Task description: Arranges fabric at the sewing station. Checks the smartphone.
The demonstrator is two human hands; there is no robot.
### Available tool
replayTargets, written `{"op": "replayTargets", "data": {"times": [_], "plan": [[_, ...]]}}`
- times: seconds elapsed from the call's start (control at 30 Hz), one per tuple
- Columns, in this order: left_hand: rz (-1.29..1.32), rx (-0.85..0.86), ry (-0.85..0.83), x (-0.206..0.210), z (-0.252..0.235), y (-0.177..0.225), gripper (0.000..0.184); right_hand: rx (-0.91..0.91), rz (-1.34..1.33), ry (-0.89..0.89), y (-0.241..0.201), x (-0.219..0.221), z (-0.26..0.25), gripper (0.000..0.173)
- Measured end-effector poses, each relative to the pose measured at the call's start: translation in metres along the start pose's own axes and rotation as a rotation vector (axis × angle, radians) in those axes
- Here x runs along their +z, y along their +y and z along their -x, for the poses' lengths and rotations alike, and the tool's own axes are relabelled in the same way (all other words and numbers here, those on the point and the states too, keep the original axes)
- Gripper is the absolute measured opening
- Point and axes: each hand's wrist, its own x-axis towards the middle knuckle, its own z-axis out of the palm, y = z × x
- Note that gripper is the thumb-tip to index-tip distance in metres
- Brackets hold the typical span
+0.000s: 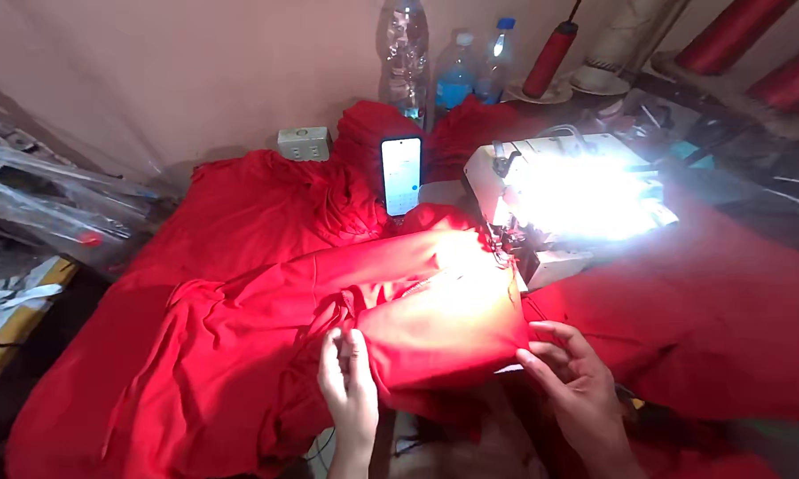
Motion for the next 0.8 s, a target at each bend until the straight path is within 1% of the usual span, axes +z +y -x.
{"op": "replayTargets", "data": {"times": [0.07,0.1,0.13,0.2,0.23,0.33,0.4,0.53,0.63,0.7,0.8], "plan": [[0.012,0.056,-0.061,0.008,0.009,-0.002,0.051,-0.041,0.006,0.014,0.000,-0.001,0.001,0.036],[-0.027,0.127,-0.074,0.010,0.013,-0.005,0.061,-0.062,0.013,0.027,-0.001,-0.005,0.000,0.036],[-0.072,0.208,-0.069,0.011,0.015,-0.007,0.061,-0.073,0.016,0.034,-0.003,-0.010,0.000,0.035],[-0.144,0.331,-0.016,0.009,0.013,-0.008,0.045,-0.066,-0.006,0.031,-0.006,-0.020,-0.003,0.036],[-0.176,0.360,0.002,0.007,0.012,-0.007,0.039,-0.056,-0.022,0.009,-0.006,-0.021,-0.004,0.036],[-0.256,0.376,0.017,0.001,0.015,-0.003,0.030,-0.068,-0.063,-0.032,0.000,-0.014,-0.003,0.032],[-0.318,0.362,-0.049,-0.005,0.018,-0.001,0.024,-0.072,-0.078,-0.024,0.004,-0.011,-0.001,0.030],[-0.373,0.354,-0.189,-0.006,0.037,0.011,0.030,-0.025,-0.043,0.037,0.008,-0.028,0.001,0.028],[-0.423,0.362,-0.182,-0.002,0.047,0.016,0.032,0.001,-0.064,0.040,0.014,-0.035,-0.004,0.026],[-0.419,0.357,-0.171,-0.001,0.035,0.015,0.032,-0.017,-0.086,0.018,0.016,-0.028,-0.012,0.023],[-0.370,0.379,-0.188,0.005,0.001,0.003,0.033,-0.051,-0.129,0.023,0.017,-0.012,-0.031,0.021]]}}
